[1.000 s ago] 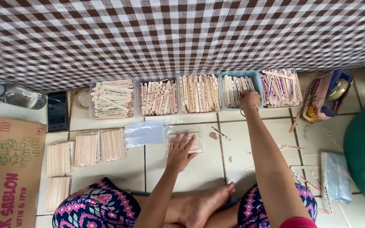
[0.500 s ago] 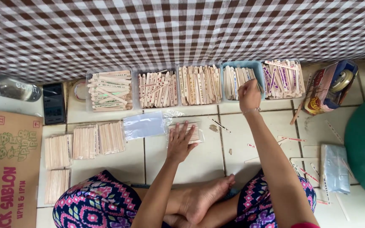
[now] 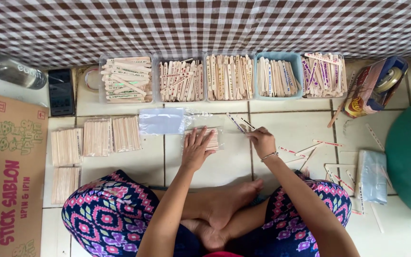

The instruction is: The person sits on the floor and packs printed popsicle sticks into small plastic bags. They gather sticks from a large green basin, align them into neat stacks, and place them into bags. The person uses a tape dispenser to seal the bags and arranges the finished packages on the floor.

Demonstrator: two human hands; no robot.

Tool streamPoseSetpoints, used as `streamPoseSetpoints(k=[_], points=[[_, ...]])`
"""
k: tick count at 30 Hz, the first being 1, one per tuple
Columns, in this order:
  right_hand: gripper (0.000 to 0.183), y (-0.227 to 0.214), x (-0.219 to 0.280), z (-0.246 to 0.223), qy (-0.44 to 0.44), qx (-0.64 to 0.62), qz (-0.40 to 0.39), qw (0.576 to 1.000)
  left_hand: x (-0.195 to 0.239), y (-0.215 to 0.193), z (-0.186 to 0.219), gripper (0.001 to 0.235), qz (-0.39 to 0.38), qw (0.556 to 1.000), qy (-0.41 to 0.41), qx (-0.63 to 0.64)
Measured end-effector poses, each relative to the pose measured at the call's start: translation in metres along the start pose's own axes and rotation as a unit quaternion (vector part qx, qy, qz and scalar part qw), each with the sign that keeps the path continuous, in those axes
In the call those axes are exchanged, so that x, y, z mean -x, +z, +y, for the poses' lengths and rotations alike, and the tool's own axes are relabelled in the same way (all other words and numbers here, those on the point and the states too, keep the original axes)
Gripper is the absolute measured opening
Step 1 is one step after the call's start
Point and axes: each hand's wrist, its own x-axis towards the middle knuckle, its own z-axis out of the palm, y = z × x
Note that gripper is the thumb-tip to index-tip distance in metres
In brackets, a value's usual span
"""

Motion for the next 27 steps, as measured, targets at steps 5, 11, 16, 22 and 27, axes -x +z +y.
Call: streamPoseSetpoints(k=[5,11,16,22,27], points=[[0.013,-0.022,0.015,-0.012,-0.035,0.015,-0.014,0.999,0.003,0.006,-0.003,0.077,0.019,1.0,-0.004,-0.02],[0.014,-0.019,0.021,-0.04,-0.09,0.008,0.017,0.996,0.003,0.005,-0.002,0.076,0.006,1.0,-0.008,0.006],[0.023,0.008,0.031,-0.088,-0.017,-0.126,-0.014,0.992,0.004,-0.001,0.001,0.081,-0.004,1.0,0.004,0.002],[0.012,0.023,0.002,-0.094,0.069,-0.191,-0.026,0.979,0.009,-0.019,0.013,0.087,-0.007,1.0,0.002,0.019],[0.014,0.054,-0.02,-0.027,0.091,0.078,0.034,0.992,0.008,-0.019,0.023,0.085,-0.007,1.0,-0.012,0.026]])
